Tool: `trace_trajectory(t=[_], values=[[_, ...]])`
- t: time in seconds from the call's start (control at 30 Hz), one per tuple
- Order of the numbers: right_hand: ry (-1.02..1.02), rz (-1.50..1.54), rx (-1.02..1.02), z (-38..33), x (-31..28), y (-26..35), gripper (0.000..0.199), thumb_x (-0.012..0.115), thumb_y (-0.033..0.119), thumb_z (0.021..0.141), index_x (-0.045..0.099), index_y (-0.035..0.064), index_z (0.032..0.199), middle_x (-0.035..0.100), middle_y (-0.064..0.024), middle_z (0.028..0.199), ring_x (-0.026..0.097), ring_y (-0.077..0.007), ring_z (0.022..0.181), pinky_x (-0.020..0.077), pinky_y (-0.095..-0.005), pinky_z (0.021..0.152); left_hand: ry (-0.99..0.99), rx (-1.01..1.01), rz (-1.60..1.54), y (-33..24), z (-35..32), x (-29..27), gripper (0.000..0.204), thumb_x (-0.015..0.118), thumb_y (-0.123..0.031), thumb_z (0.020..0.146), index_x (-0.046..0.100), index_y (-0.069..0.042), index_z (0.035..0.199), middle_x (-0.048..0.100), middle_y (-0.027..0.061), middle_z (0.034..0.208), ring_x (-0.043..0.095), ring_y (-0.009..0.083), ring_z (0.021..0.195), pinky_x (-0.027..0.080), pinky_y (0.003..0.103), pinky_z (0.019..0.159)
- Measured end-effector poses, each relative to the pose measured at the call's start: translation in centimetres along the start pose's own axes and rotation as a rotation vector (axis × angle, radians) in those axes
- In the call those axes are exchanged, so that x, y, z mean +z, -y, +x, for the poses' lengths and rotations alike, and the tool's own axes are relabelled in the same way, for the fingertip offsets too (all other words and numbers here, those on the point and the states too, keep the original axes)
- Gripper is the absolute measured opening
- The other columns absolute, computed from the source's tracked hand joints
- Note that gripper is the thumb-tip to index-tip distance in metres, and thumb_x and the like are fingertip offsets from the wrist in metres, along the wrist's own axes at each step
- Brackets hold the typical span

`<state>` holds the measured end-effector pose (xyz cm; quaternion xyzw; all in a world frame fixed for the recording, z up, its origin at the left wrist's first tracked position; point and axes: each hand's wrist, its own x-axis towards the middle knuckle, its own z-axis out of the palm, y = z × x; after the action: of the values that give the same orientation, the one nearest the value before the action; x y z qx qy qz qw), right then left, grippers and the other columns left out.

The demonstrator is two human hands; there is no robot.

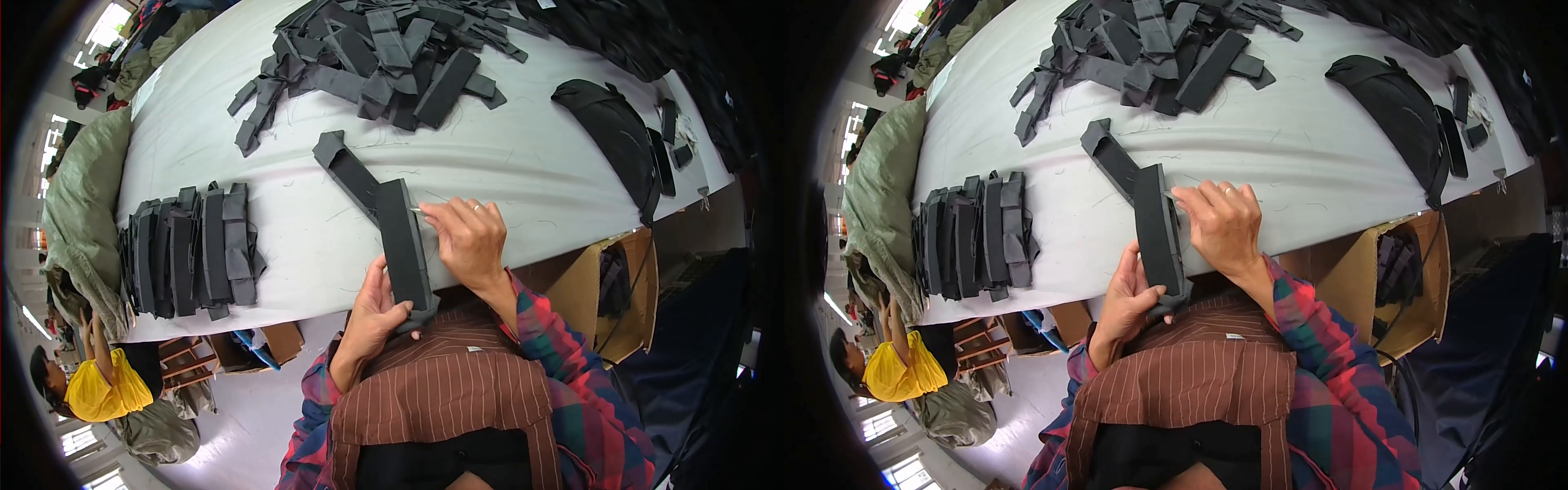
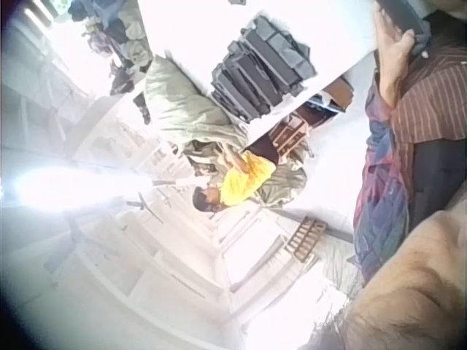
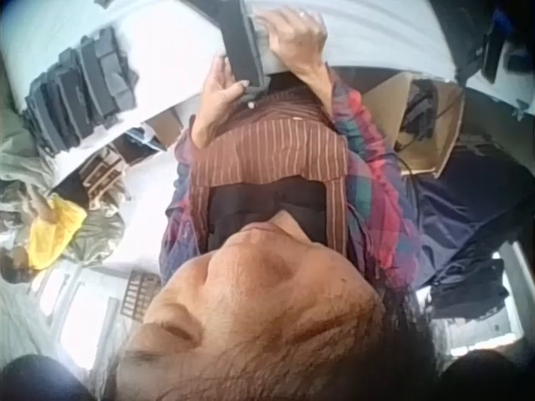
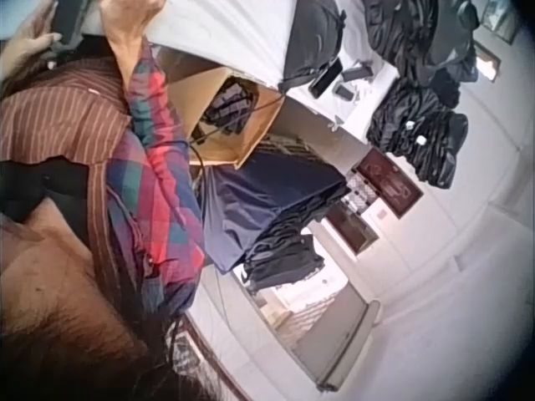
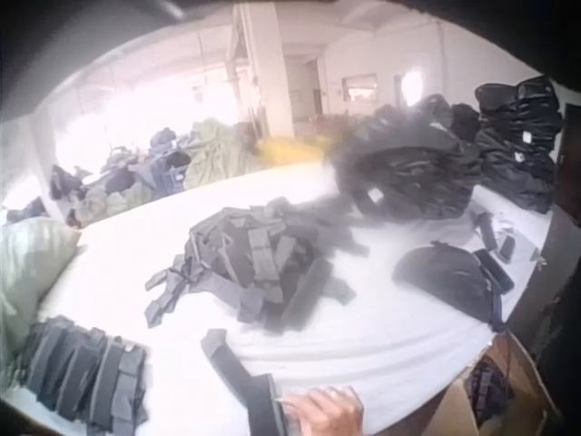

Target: Inspecting and trimming threads from manufactured fabric components.

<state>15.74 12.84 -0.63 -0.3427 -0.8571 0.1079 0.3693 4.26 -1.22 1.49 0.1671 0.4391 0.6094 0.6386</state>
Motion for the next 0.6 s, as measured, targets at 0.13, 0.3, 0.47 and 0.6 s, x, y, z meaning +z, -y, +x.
trace_trajectory(t=[0.13,0.3,0.47,0.6], values=[[0.017,0.135,0.142,0.5,0.0,-0.6,0.01,0.067,0.011,0.077,0.068,0.0126,0.087,0.06,-0.0017,0.07,0.056,-0.0211,0.063,0.0373,-0.0331,0.058,0.036,-0.032,0.021,0.9,-0.1,-0.7,0.055,0.052,0.01,0.083,0.032,-0.001,0.132,0.052,0.0113,0.117,0.06,0.0161,0.087,0.056,0.026,0.055],[0.197,0.54,0.291,0.5,-2.0,-0.6,0.014,0.065,0.008,0.078,0.068,0.0058,0.091,0.067,-0.0059,0.083,0.061,-0.0238,0.07,0.0462,-0.0318,0.061,-0.049,-0.035,-0.018,0.9,-0.2,-1.4,0.045,0.055,0.008,0.085,0.04,0.0,0.127,0.053,0.0106,0.117,0.061,0.014,0.082,0.056,0.025,0.055],[0.304,0.398,0.153,0.1,-2.6,-0.2,0.014,0.067,0.01,0.076,0.067,0.0071,0.09,0.064,-0.0043,0.077,0.058,-0.0233,0.067,0.0415,-0.0322,0.061,-0.094,-0.033,-0.025,0.9,0.2,-1.1,0.049,0.063,0.002,0.082,0.04,0.0,0.125,0.057,0.0097,0.11,0.062,0.0126,0.074,0.053,0.023,0.05],[0.219,0.227,0.053,-0.3,-2.2,0.4,0.013,0.068,0.012,0.075,0.066,0.0101,0.088,0.061,-0.0028,0.072,0.054,-0.0219,0.063,0.0358,-0.0329,0.059,-0.056,-0.022,-0.032,1.1,0.1,-1.4,0.044,0.054,0.008,0.085,0.04,0.002,0.126,0.053,0.0106,0.117,0.062,0.0134,0.08,0.056,0.025,0.054]])
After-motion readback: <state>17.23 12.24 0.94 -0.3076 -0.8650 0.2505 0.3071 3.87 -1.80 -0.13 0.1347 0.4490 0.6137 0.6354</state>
